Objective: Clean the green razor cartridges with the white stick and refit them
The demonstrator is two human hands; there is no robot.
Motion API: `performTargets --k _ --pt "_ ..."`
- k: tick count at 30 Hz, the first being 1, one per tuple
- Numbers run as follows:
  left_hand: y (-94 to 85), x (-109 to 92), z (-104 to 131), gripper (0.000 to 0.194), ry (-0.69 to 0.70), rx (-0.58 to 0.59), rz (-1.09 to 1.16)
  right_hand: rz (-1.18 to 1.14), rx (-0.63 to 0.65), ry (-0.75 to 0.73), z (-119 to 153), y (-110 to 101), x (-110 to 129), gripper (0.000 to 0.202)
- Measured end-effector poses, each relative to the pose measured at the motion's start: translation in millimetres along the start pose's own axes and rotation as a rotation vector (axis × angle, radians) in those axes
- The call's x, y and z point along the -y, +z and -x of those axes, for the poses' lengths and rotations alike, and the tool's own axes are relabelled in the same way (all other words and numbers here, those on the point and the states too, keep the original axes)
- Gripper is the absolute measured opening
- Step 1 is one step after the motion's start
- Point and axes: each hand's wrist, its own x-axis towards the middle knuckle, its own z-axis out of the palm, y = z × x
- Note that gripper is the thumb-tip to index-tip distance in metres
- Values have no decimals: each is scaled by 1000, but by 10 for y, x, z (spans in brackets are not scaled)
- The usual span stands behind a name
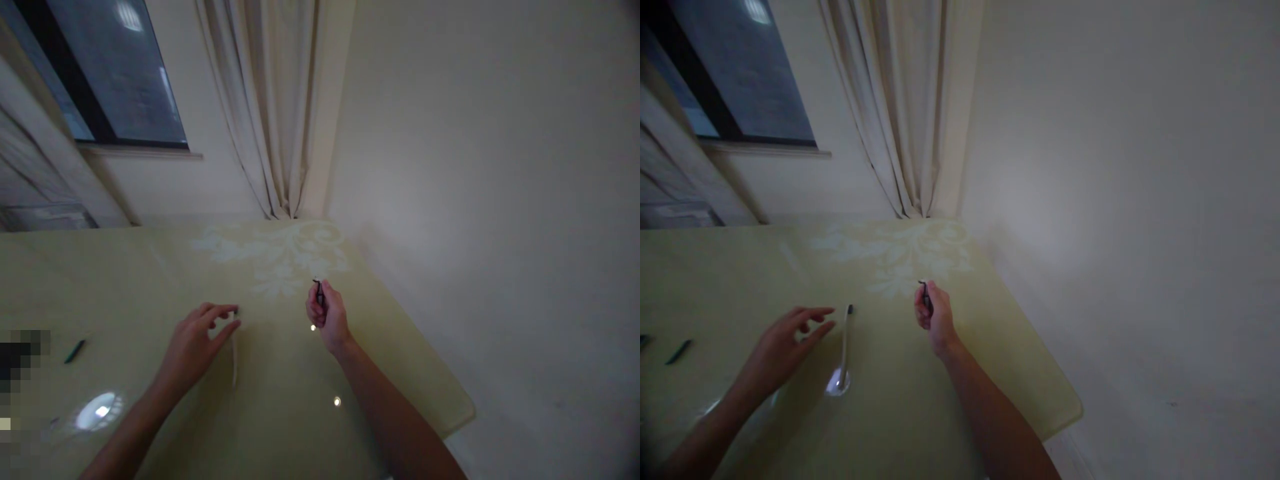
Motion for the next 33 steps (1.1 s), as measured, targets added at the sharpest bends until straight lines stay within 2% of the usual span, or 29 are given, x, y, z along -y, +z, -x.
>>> performTargets --k 3,5,8,11,16,22,25,28,31,33 --pt "-313 500 139 45 -177 -21 -43 -14 55 56 79 70 -49 54" --pt "-427 722 216 52 -225 43 -37 0 71 66 117 93 -64 54" --pt "-487 891 299 63 -228 151 9 8 57 55 131 76 -43 54" --pt "-466 961 342 56 -230 227 38 -15 -3 32 102 11 17 53" --pt "-420 965 339 44 -222 287 16 -85 -92 0 31 -100 104 48" --pt "-432 854 329 52 -177 319 -17 -132 -121 8 -6 -141 94 44" --pt "-440 834 310 51 -154 363 -10 -134 -128 23 -7 -137 71 44" --pt "-440 803 281 48 -145 351 -53 -126 -118 46 -8 -119 53 46" --pt "-429 656 262 44 -95 285 -83 -95 -97 80 4 -78 28 49" --pt "-414 462 270 44 6 240 -31 -33 -69 128 35 -29 -6 49"
